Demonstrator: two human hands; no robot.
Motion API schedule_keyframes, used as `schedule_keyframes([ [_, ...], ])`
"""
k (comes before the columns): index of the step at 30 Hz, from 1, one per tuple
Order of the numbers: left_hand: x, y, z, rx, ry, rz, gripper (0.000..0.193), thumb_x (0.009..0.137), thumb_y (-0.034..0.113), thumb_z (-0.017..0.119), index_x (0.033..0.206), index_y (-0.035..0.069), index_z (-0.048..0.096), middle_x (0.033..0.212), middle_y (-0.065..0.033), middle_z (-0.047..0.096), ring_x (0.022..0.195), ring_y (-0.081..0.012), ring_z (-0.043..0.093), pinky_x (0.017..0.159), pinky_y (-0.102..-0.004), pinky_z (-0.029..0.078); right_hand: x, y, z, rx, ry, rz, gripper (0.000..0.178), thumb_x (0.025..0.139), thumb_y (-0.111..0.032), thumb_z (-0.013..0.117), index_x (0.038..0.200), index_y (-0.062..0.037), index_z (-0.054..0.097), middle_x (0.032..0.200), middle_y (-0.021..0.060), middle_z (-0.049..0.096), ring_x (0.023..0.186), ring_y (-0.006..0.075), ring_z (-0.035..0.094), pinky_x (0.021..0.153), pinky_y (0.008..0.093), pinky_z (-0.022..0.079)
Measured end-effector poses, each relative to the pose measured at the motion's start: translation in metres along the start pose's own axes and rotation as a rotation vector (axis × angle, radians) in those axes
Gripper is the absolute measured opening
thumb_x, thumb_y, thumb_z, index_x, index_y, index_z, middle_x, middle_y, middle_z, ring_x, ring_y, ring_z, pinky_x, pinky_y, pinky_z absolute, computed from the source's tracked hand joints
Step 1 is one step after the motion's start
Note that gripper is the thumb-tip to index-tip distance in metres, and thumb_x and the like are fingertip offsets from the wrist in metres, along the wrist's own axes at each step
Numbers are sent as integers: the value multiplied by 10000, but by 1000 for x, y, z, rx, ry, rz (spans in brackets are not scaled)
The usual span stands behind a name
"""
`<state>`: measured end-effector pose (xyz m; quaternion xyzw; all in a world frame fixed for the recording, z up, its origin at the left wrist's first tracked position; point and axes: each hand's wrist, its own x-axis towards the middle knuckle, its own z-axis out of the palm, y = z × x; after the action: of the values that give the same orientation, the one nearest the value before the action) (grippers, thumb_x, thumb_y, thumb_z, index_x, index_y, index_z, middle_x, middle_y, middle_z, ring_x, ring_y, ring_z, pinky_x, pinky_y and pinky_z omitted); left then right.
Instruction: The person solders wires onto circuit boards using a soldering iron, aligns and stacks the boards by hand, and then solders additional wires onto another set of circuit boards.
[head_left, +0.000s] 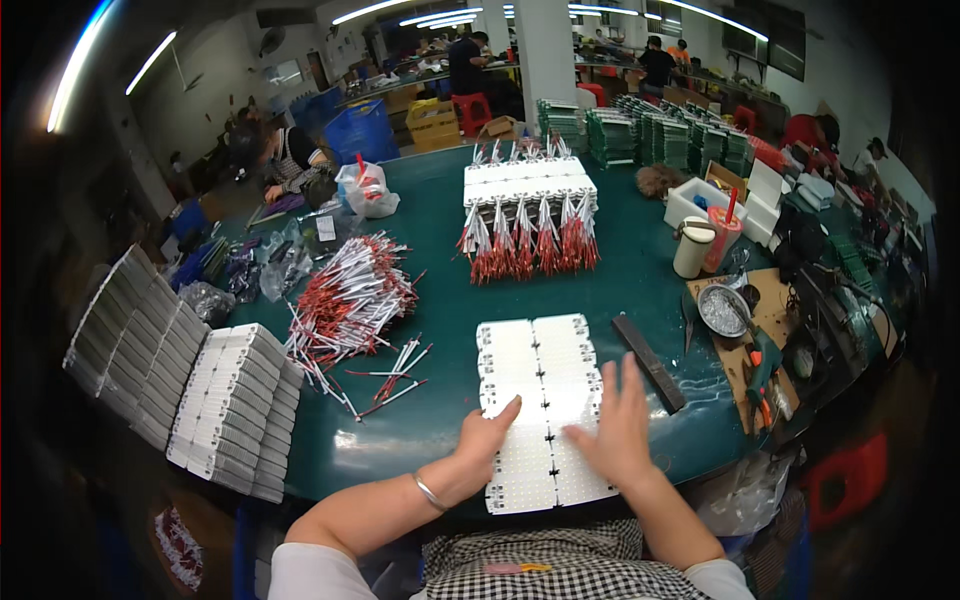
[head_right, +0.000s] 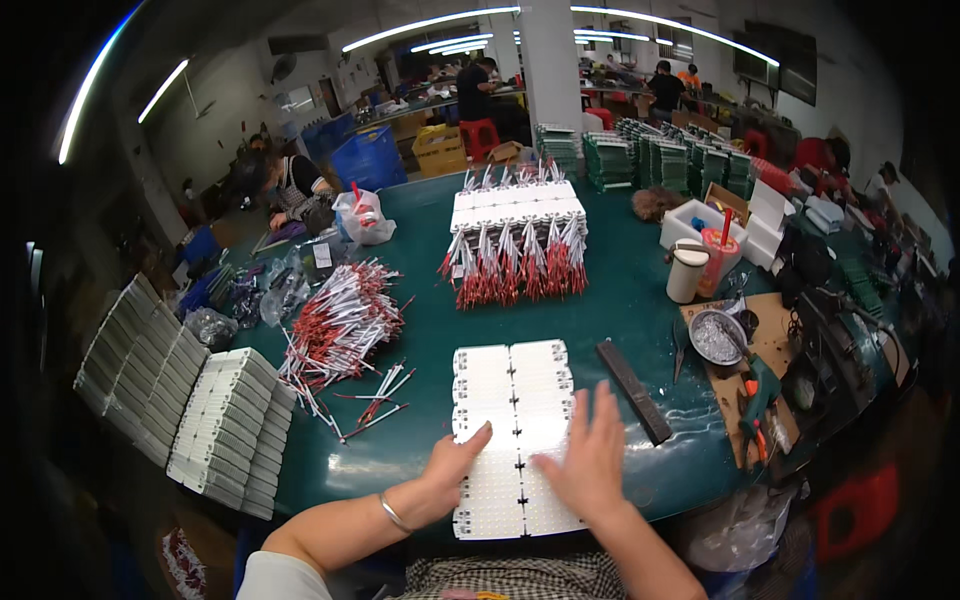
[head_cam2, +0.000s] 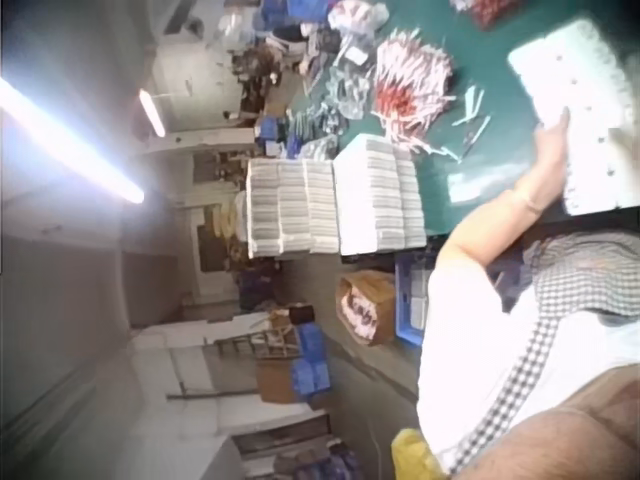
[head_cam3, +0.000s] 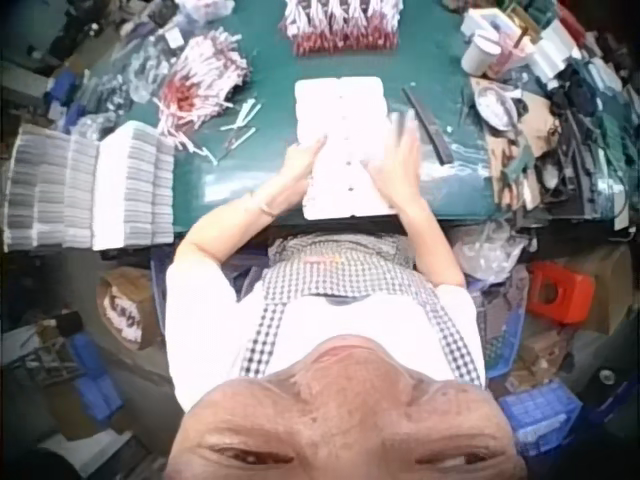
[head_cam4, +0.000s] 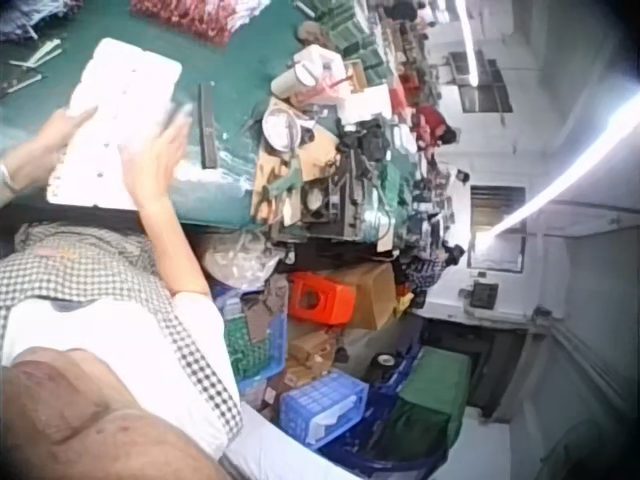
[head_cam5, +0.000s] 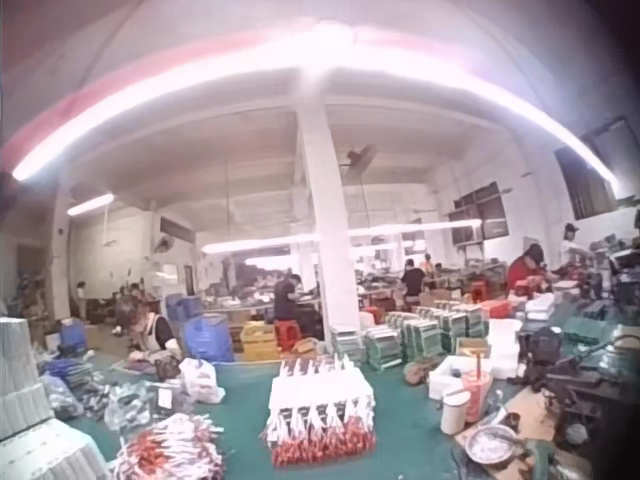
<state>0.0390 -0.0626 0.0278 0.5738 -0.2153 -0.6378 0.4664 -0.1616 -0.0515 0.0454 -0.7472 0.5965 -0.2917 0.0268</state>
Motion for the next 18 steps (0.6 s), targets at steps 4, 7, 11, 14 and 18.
schedule_keyframes([
  [4, 0, -4, -3, 19, -4, 27, 474, 916, 283, 725, 1152, -104, 587, 1112, -196, 673, 925, -260, 692, 759, -400, 583, -18, -17, 18, -120, -353, -269, 823, 874, -622, 570, 1484, -90, 423, 1552, 266, 294, 1445, 488, 207, 1097, 699, 203],
  [7, 7, -3, -16, 239, -24, 16, 622, 945, 460, 641, 1215, -96, 567, 1080, -180, 688, 909, -249, 696, 747, -390, 584, -20, -17, 22, -120, -333, -270, 785, 896, -647, 510, 1462, -105, 463, 1538, 258, 330, 1444, 486, 213, 1079, 722, 201],
  [11, 24, 34, -51, 939, -237, -152, 730, 936, 649, 502, 945, -62, 668, 804, -156, 701, 662, -250, 706, 567, -350, 582, -17, -23, 21, -156, -380, -267, 782, 896, -606, 543, 1473, -89, 434, 1543, 266, 303, 1444, 486, 214, 1086, 694, 218],
  [14, 34, 74, -53, 1275, -141, 26, 755, 948, 641, 479, 706, -41, 696, 596, -137, 673, 552, -237, 700, 547, -359, 574, -16, -21, 24, -190, -404, -271, 786, 897, -632, 519, 1468, -97, 447, 1558, 257, 286, 1463, 474, 166, 1072, 730, 193],
  [18, 17, 98, -70, 1238, 106, 635, 442, 868, 459, 693, 761, 30, 722, 672, -170, 679, 642, -351, 673, 600, -447, 520, -10, -25, 15, -219, -469, -234, 786, 913, -605, 513, 1482, -71, 414, 1573, 259, 249, 1478, 479, 111, 1081, 751, 131],
])
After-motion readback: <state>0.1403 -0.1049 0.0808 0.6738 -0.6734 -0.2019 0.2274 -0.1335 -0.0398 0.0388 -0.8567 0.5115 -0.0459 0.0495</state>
